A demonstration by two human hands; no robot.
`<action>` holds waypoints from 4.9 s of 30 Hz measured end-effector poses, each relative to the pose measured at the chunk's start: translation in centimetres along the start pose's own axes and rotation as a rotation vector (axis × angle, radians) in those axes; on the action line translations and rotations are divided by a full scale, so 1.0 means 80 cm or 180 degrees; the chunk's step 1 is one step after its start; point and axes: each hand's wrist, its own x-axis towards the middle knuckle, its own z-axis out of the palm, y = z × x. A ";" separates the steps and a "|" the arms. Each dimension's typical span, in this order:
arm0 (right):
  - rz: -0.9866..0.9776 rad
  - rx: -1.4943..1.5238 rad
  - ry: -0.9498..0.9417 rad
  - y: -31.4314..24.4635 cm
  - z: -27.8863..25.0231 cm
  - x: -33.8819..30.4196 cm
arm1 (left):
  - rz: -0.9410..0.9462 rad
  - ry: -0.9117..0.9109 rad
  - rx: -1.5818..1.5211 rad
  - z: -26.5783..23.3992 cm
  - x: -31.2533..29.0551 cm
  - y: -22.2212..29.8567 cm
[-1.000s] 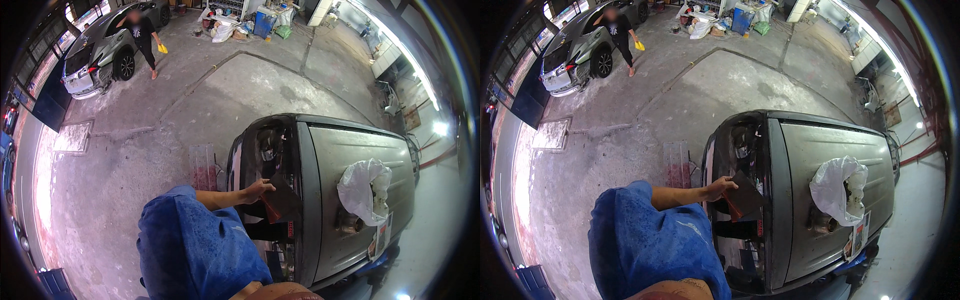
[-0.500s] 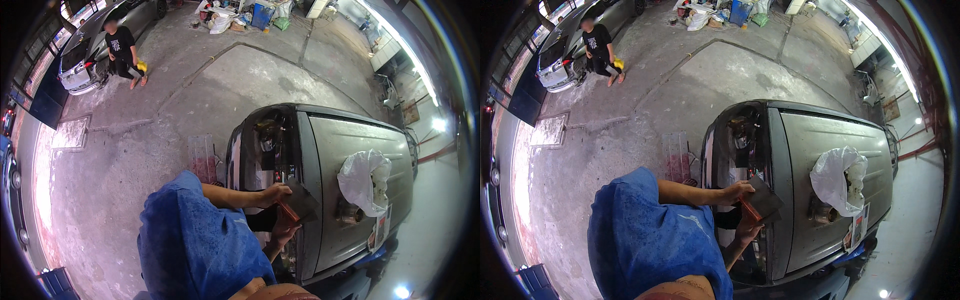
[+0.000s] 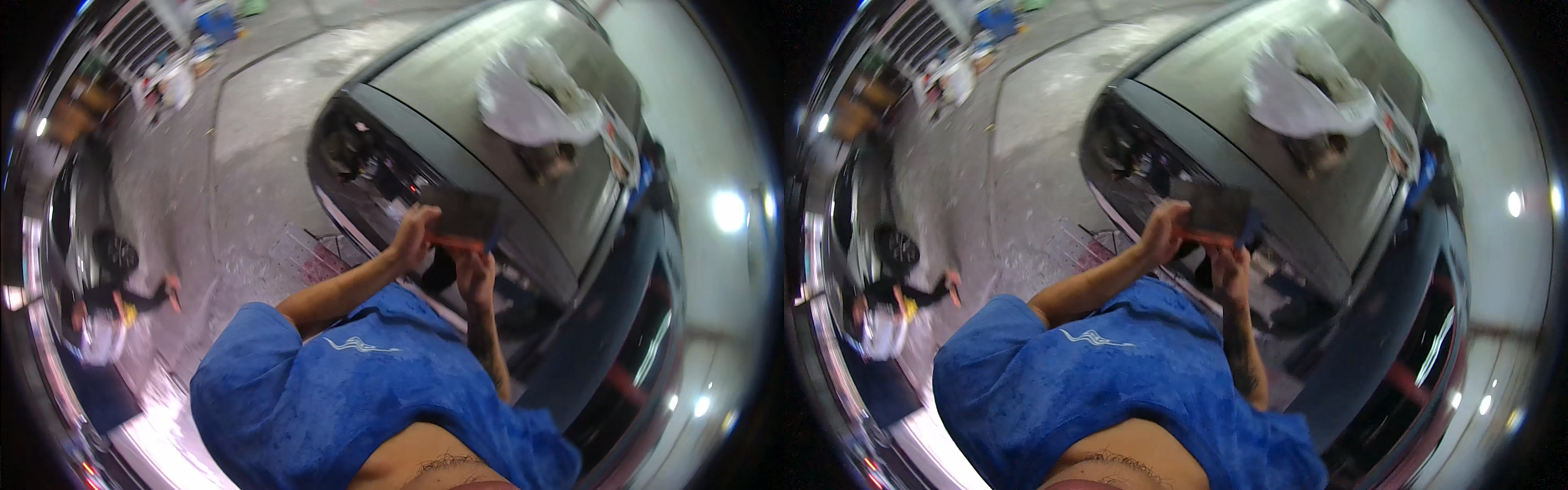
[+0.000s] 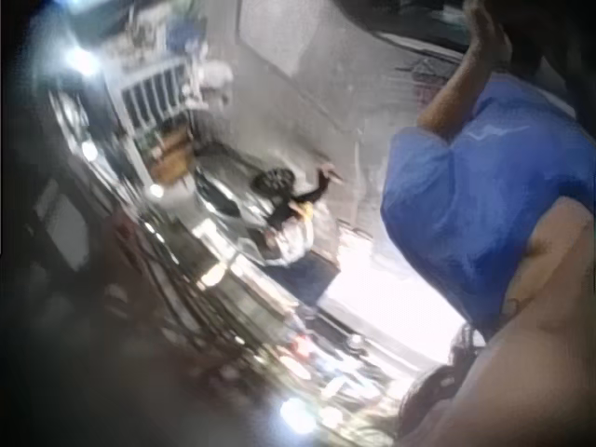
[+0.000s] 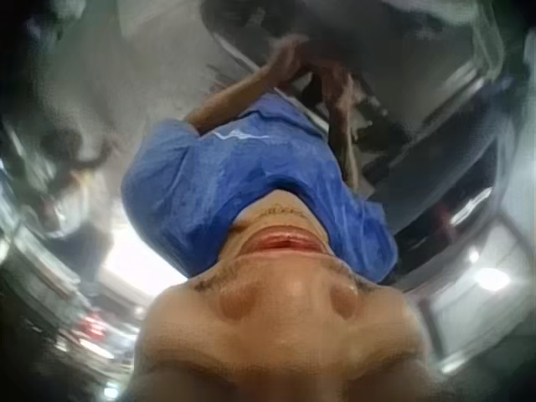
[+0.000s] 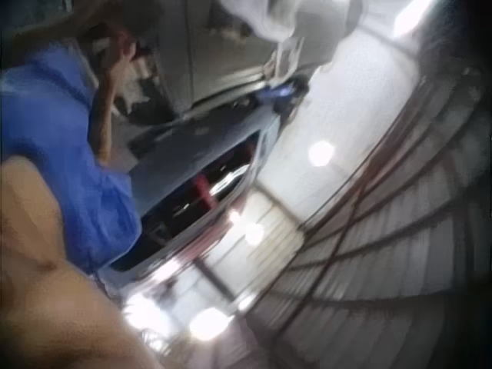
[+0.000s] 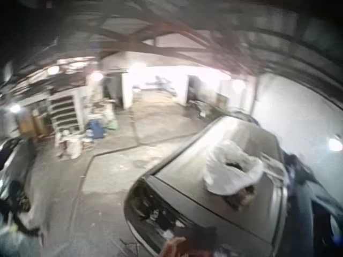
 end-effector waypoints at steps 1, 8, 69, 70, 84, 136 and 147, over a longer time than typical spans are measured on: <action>-0.0057 0.0070 0.0231 -0.005 0.002 0.002 | -0.0007 -0.0167 0.0107 0.009 0.000 0.001; -0.0617 0.0979 0.1931 -0.064 -0.014 0.031 | -0.0008 -0.0744 -0.0110 0.070 0.015 0.015; 0.0147 0.0651 0.2916 -0.095 -0.035 -0.123 | 0.0058 -0.0520 0.0565 -0.032 -0.036 -0.024; 0.0211 0.0690 0.2933 -0.097 -0.041 -0.124 | 0.0116 -0.0579 0.0506 -0.033 -0.038 -0.026; 0.0042 0.0628 0.2730 -0.128 -0.073 -0.111 | 0.0267 -0.0405 0.0428 -0.023 -0.061 -0.044; 0.0039 -0.2894 0.2792 -0.091 -0.325 -0.020 | 0.0450 0.0489 0.0963 -0.064 -0.128 -0.043; -0.0167 -0.2004 0.3752 -0.199 -0.451 -0.165 | 0.0452 0.0243 0.0830 -0.071 -0.127 -0.043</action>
